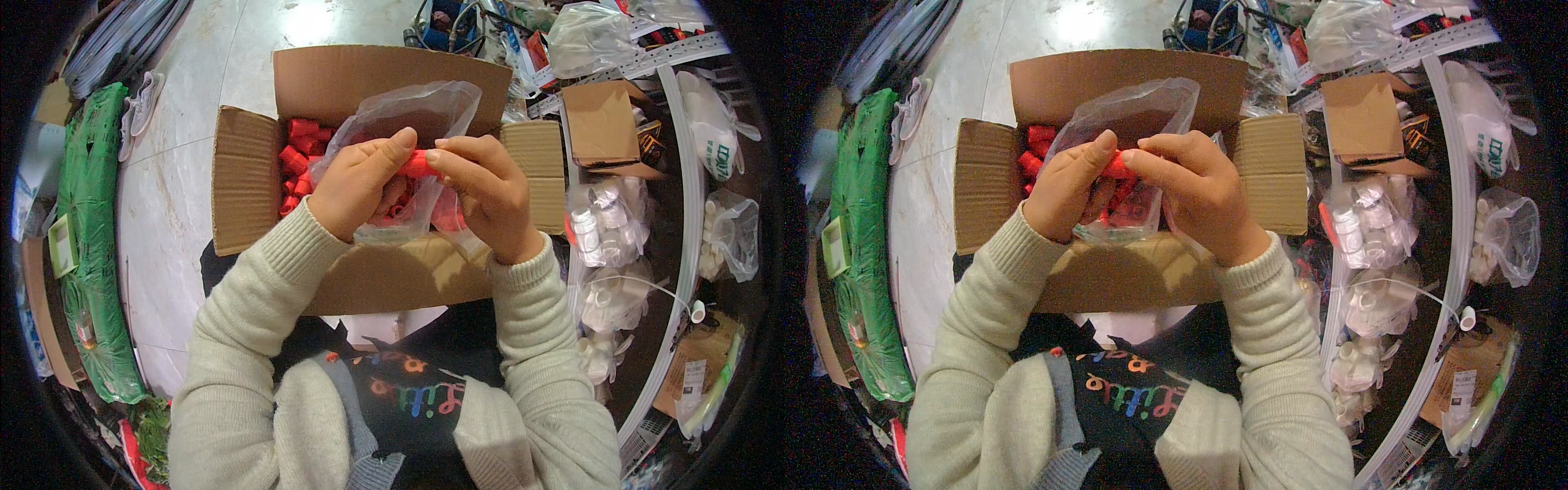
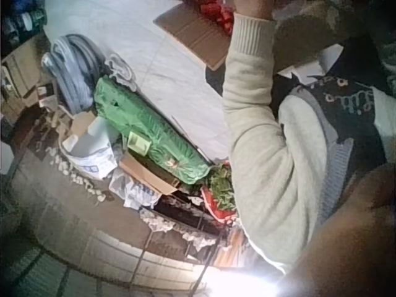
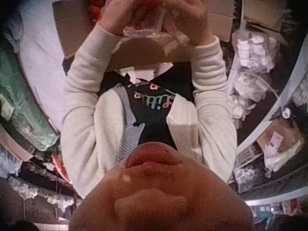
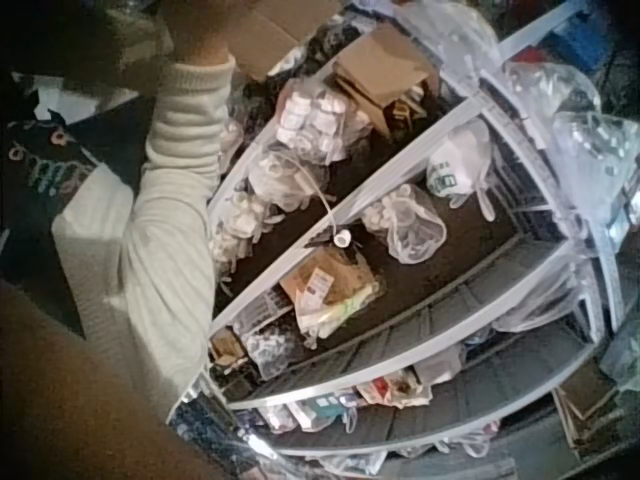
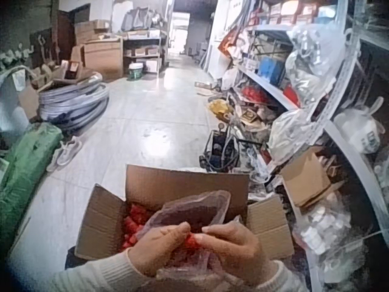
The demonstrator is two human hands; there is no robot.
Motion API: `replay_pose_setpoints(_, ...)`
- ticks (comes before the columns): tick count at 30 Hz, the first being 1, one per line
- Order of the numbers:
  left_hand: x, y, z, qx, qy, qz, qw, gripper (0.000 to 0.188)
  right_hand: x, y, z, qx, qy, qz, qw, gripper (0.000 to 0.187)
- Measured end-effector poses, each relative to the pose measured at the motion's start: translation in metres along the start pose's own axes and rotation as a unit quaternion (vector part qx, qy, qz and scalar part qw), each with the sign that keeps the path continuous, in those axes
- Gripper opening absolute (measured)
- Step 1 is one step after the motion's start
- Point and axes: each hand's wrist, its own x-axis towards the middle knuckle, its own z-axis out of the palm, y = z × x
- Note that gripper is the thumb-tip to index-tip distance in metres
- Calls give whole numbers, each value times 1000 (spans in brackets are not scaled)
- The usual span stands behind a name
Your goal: The person sits on the floor and repeatedly picks up small red plastic pieces from a cardboard box. They connect two pieces together by hand and place the assembled unit back into the box, continuing this process throughout the clip.
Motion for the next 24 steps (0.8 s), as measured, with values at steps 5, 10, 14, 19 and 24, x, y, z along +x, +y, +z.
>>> replay_pose_setpoints(5,2,-5,-8,-40,-53,14,998,37,0,-1,1,11,6,21,1000,22)
replay_pose_setpoints(10,4,-12,-5,-29,-3,102,994,23,6,-13,-5,36,-40,165,985,19)
replay_pose_setpoints(14,6,-18,-4,-27,-21,127,991,26,-8,2,-1,44,-49,183,981,33)
replay_pose_setpoints(19,6,-14,-5,-58,-8,109,992,23,-9,-4,-4,111,21,249,962,50)
replay_pose_setpoints(24,7,-18,-8,-86,-37,122,988,24,-5,-4,-10,82,-49,188,977,60)
